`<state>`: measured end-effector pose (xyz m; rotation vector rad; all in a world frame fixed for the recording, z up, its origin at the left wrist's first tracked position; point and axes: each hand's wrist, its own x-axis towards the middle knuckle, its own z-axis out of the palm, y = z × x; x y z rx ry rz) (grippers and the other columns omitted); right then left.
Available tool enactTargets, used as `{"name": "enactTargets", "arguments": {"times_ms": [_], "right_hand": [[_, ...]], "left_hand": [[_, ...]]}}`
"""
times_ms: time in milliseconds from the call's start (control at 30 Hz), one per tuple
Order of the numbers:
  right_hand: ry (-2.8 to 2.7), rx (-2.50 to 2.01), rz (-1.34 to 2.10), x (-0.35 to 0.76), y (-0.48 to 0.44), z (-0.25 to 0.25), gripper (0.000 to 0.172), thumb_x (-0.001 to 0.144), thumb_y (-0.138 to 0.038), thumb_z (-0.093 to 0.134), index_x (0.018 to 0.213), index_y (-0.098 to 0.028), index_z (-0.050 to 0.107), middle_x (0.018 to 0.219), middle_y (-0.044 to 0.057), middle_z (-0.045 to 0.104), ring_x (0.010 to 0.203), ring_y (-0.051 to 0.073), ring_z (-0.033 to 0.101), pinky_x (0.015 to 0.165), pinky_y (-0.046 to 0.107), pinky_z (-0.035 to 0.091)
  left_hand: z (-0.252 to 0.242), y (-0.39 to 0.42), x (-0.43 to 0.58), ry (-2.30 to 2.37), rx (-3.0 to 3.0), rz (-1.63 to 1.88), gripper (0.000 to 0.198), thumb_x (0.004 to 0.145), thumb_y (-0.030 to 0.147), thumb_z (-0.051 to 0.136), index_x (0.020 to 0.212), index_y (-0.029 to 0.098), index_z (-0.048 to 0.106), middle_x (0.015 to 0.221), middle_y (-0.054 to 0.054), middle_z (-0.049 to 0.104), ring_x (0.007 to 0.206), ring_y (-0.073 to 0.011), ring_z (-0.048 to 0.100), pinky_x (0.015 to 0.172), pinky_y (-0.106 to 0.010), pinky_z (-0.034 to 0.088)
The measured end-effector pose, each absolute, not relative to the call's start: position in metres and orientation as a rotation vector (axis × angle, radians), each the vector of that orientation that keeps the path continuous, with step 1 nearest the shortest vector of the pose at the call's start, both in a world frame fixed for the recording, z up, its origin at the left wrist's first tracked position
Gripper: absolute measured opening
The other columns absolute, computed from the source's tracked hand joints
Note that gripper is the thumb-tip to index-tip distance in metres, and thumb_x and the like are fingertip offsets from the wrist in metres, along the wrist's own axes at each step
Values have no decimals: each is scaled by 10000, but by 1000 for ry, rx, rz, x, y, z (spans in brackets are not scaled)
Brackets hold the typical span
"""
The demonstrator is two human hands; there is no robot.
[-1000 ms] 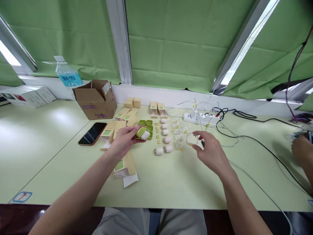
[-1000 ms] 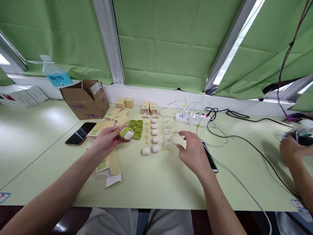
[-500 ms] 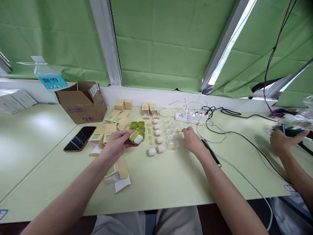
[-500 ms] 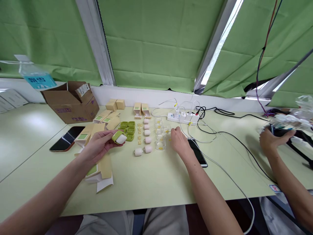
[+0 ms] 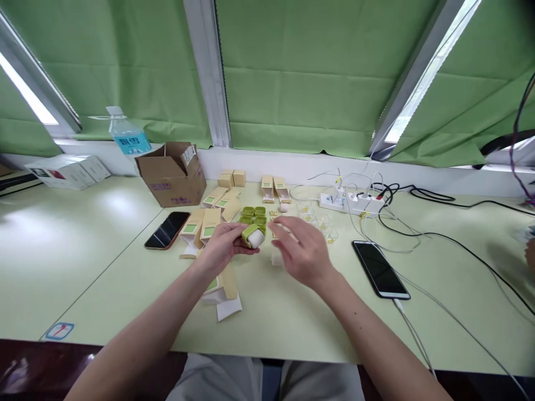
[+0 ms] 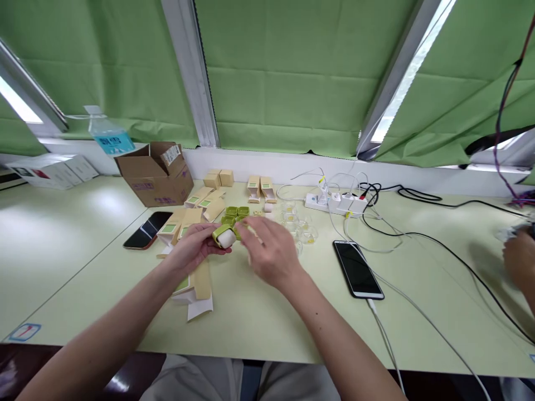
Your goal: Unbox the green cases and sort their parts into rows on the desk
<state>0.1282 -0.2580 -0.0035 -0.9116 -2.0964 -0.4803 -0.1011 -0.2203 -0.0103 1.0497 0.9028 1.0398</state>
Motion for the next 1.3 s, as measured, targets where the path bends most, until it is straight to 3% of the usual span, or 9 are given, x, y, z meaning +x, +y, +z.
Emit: {"name": "enactTargets", "arguments": {"times_ms": [133, 300, 400, 500, 567, 700, 967, 1133, 1300], "right_hand": [[-2174, -808, -492, 98, -257, -25, 373, 1052, -174, 506, 1392, -246, 641, 1268, 129, 734, 1183, 274, 695, 915, 430, 616], [-2100, -723, -505, 104, -257, -38, 381, 1030, -124, 537, 1380, -243, 631, 1189, 125, 747, 1123, 267, 719, 885, 411, 617], [-2057, -726, -569, 106, -258, -40, 359, 1028, -120, 561, 1369, -218, 619, 1187, 134, 747, 1112, 261, 723, 870, 391, 620], [-1993, -765, -608, 105, -258, -42, 298, 1021, -133, 600, 1315, -165, 632, 1178, 158, 750, 1070, 262, 732, 832, 373, 625], [-1961, -776, -598, 103, -258, -43, 279, 1010, -139, 625, 1288, -127, 639, 1179, 179, 750, 1074, 275, 736, 846, 379, 631], [-1938, -783, -566, 102, -259, -44, 333, 1009, -151, 618, 1339, -105, 612, 1215, 199, 743, 1133, 293, 733, 911, 396, 638], [-1966, -860, -553, 94, -262, -47, 390, 994, -100, 564, 1384, -84, 557, 1217, 213, 727, 1123, 306, 720, 881, 403, 639], [-1965, -918, -566, 87, -259, -50, 390, 1006, -88, 513, 1395, -69, 524, 1223, 229, 707, 1124, 322, 704, 868, 426, 635], [-1931, -913, -315, 92, -258, -49, 381, 1027, -120, 476, 1408, -125, 499, 1227, 202, 663, 1162, 292, 667, 911, 416, 631]], "left_hand": [[-10, -223, -100, 948, 1090, 1003, 254, 798, 367, 775, 804, 115, 745, 664, -70, 734, 539, -178, 708, 549, -280, 615], [-7, -227, -96, 990, 1246, 898, 342, 836, 465, 756, 822, 124, 747, 716, -81, 737, 638, -203, 728, 656, -336, 642], [-6, -234, -95, 1028, 1463, 1006, 406, 966, 517, 631, 1106, 155, 749, 981, -115, 786, 907, -250, 768, 798, -370, 650], [-6, -243, -94, 997, 1886, 1135, 470, 1050, 466, 545, 1457, 232, 577, 1317, -129, 734, 1233, -283, 702, 1013, -427, 600], [-7, -248, -93, 953, 2170, 1113, 492, 1057, 406, 558, 1519, 246, 511, 1444, -127, 674, 1347, -290, 639, 1125, -467, 540], [-13, -249, -90, 955, 2515, 1073, 373, 1070, 264, 505, 1429, 201, 583, 1404, -125, 701, 1321, -268, 659, 1154, -457, 532], [-26, -243, -87, 978, 2668, 1095, 403, 1064, 171, 401, 1433, 122, 555, 1506, -173, 627, 1444, -262, 580, 1217, -449, 498], [-19, -244, -86, 1034, 2536, 1013, 390, 1050, 130, 381, 1369, 185, 601, 1341, -116, 719, 1241, -233, 700, 1085, -402, 578], [-14, -243, -91, 947, 2471, 967, 400, 1044, 245, 552, 1442, 239, 586, 1414, -101, 688, 1311, -262, 656, 1126, -422, 543]]}}
